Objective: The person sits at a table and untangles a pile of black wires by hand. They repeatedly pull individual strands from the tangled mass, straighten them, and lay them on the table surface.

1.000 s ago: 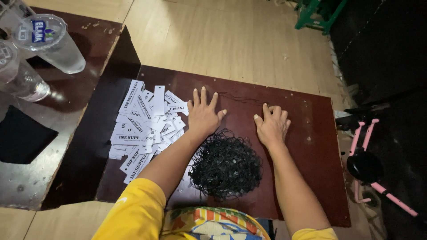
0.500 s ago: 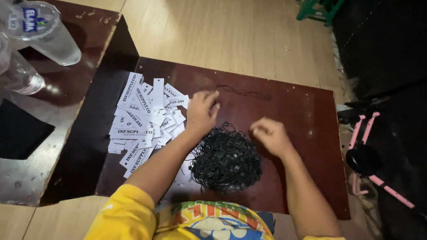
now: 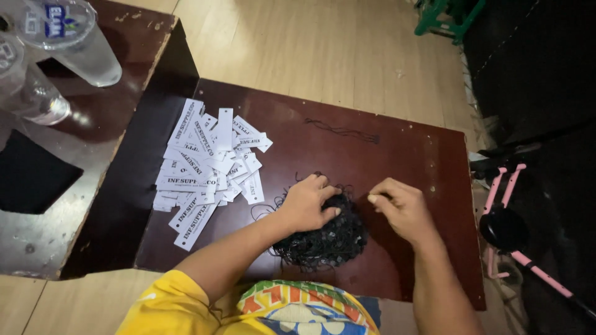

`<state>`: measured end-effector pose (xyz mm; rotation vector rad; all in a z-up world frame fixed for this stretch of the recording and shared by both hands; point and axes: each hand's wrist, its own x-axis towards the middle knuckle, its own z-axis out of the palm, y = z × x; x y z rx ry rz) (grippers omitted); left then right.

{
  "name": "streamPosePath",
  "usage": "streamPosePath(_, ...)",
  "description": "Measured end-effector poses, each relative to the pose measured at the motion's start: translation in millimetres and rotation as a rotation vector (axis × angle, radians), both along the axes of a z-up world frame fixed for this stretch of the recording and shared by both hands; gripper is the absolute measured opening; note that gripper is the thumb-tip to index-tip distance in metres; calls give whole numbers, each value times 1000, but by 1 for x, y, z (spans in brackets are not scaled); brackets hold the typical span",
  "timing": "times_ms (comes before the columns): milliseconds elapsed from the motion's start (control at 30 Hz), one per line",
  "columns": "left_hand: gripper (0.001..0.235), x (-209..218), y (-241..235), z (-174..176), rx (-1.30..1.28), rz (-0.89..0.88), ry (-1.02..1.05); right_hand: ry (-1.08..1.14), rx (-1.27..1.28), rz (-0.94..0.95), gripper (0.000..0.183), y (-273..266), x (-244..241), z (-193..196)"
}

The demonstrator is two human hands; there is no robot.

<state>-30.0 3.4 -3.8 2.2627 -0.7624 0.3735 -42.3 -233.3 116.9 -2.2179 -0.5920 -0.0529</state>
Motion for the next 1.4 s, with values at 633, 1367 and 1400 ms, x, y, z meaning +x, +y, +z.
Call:
streamPosePath(633, 15, 63, 22, 38, -13, 401, 294, 48, 570, -564, 15, -12, 69, -36)
streamPosePath(1367, 24, 91, 37, -23, 21, 412, -197, -416, -116, -597, 23, -11, 95, -140)
streamPosePath(1400, 27, 90, 35, -24, 50, 394, -229, -456, -188, -580, 21, -12, 95, -145)
